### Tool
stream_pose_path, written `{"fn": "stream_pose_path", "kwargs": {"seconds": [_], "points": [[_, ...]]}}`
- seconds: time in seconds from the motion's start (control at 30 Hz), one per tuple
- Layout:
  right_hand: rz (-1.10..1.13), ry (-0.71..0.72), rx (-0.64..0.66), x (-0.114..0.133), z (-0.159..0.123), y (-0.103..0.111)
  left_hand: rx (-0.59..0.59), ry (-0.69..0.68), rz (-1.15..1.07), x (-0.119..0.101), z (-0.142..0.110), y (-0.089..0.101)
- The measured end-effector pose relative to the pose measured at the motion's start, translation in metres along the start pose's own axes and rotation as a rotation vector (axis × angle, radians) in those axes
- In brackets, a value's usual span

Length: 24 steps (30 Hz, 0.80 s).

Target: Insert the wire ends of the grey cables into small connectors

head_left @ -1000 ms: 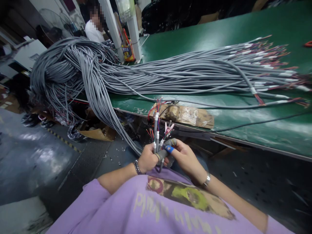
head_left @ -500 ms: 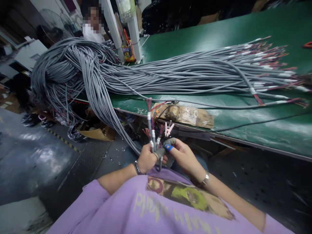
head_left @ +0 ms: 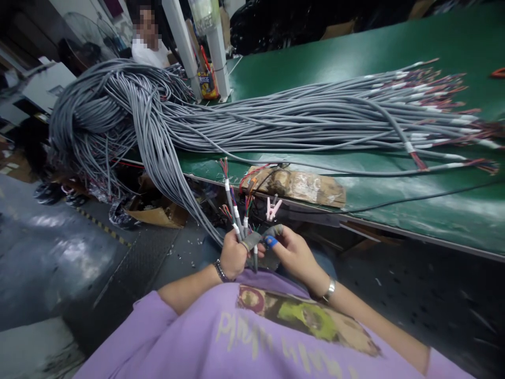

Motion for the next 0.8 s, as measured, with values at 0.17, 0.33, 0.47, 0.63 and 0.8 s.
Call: {"fn": "stream_pose_path", "kwargs": {"seconds": [0.17,0.33,0.47,0.63,0.8], "points": [[0.285,-0.2,0.083,-0.013,0.001,-0.009,0.178,0.053,0.043,0.002,-0.003,-0.009],[0.454,-0.245,-0.037,-0.021,0.005,-0.001,0.06,0.038,-0.022,-0.006,-0.002,-0.006],[0.578,-0.209,-0.104,-0.022,0.014,0.013,0.046,0.044,-0.047,-0.014,-0.004,-0.006],[0.613,-0.252,0.023,-0.013,0.026,0.013,0.09,0.071,-0.076,-0.019,-0.003,-0.011],[0.597,-0.182,0.133,-0.004,0.043,0.005,0.105,0.069,-0.085,-0.023,0.002,-0.019]]}}
Point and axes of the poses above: each hand's wrist, its own z-axis towards the middle knuckle, its own y-axis out of the back of the hand, x = y × z, the point moved 5 cm from there along z, towards the middle knuckle, and after that the axes turned 9 degrees about -y, right-handed, at the moved point
